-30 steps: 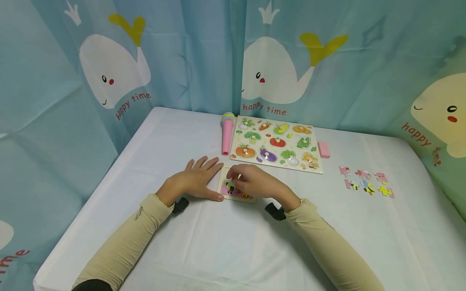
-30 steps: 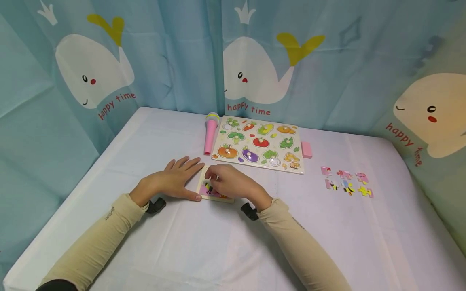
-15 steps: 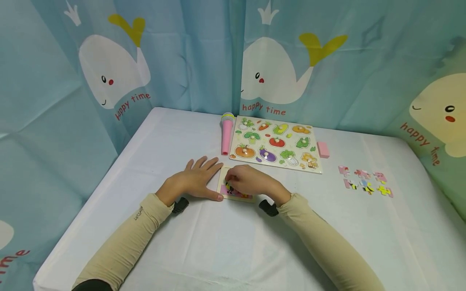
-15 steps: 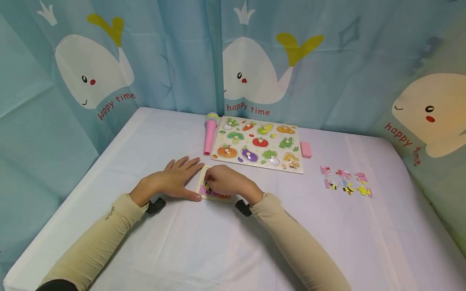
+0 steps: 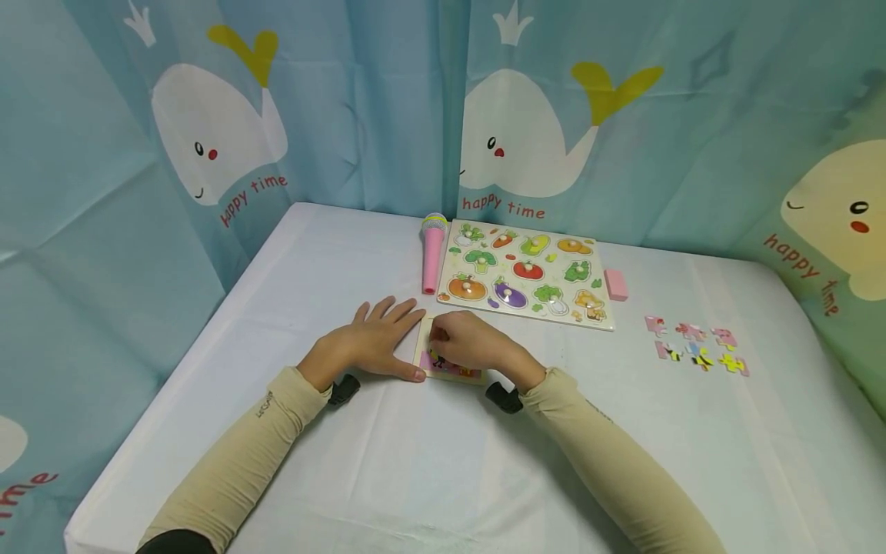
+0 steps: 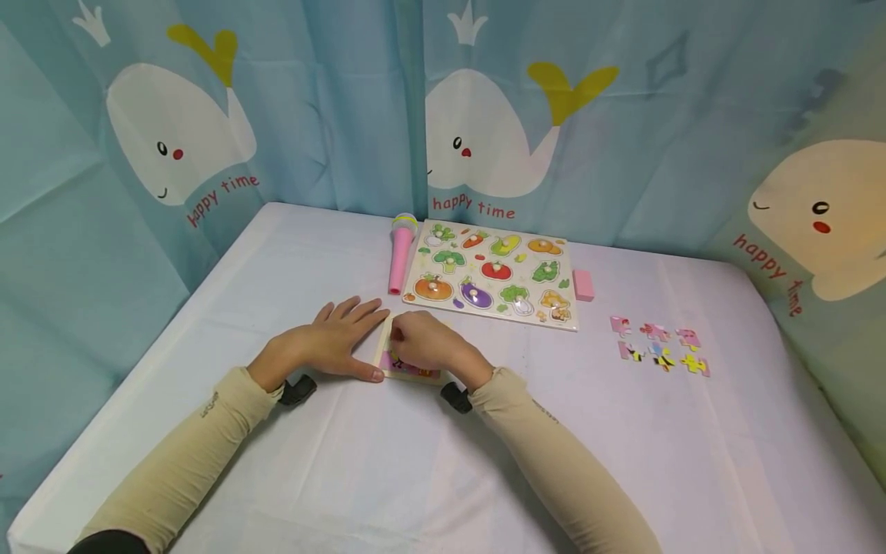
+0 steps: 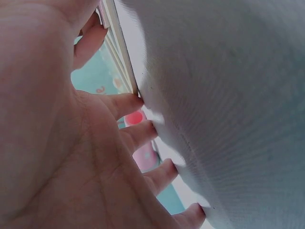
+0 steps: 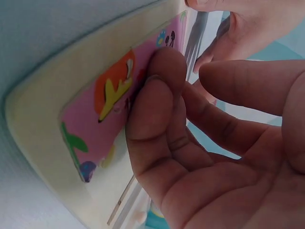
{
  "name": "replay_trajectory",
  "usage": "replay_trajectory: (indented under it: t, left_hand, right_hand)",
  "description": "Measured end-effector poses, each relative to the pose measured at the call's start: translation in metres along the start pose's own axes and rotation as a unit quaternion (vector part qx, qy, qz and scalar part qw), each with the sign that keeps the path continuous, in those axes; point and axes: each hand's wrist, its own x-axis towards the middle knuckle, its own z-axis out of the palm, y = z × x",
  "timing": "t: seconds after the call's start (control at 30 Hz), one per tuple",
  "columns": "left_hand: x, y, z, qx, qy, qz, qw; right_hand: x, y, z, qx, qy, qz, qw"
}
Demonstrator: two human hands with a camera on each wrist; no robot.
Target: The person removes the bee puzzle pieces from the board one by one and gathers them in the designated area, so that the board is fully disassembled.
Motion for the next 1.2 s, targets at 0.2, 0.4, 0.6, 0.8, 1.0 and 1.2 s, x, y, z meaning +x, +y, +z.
replay_trajectory:
  t: [0.2, 0.4, 0.6, 0.8, 1.0, 1.2]
  left_hand:
    - [0.000, 0.000, 0.000, 0.003, -0.001, -0.001, 1.0000]
    - [0.000, 0.001, -0.001, 0.004, -0.002, 0.002, 1.0000]
    - [-0.002, 0.002, -0.002, 0.002, -0.003, 0.002, 1.0000]
    - [-0.001, 0.002, -0.001, 0.002, -0.004, 0.004, 1.0000]
    - [0.000, 0.002, -0.002, -0.001, -0.003, 0.000, 1.0000]
    - [0.000, 0.001, -0.002, -0.003, -0.004, -0.004, 1.0000]
  right_hand:
    - [0.000, 0.000, 0.001, 0.009, 0.003, 0.008, 0.9999]
    - [0.002, -0.002, 0.001, 0.004, -0.010, 0.009, 0.9999]
    - [0.004, -0.004, 0.000, 0.000, -0.029, 0.018, 0.9994]
    - [0.007, 0.000, 0.000, 0.024, -0.017, 0.037, 0.9989]
    - [0.007, 0.003, -0.001, 0.064, 0.003, 0.019, 0.9978]
    - [0.008, 0.008, 0.001, 0.063, 0.005, 0.002, 0.9980]
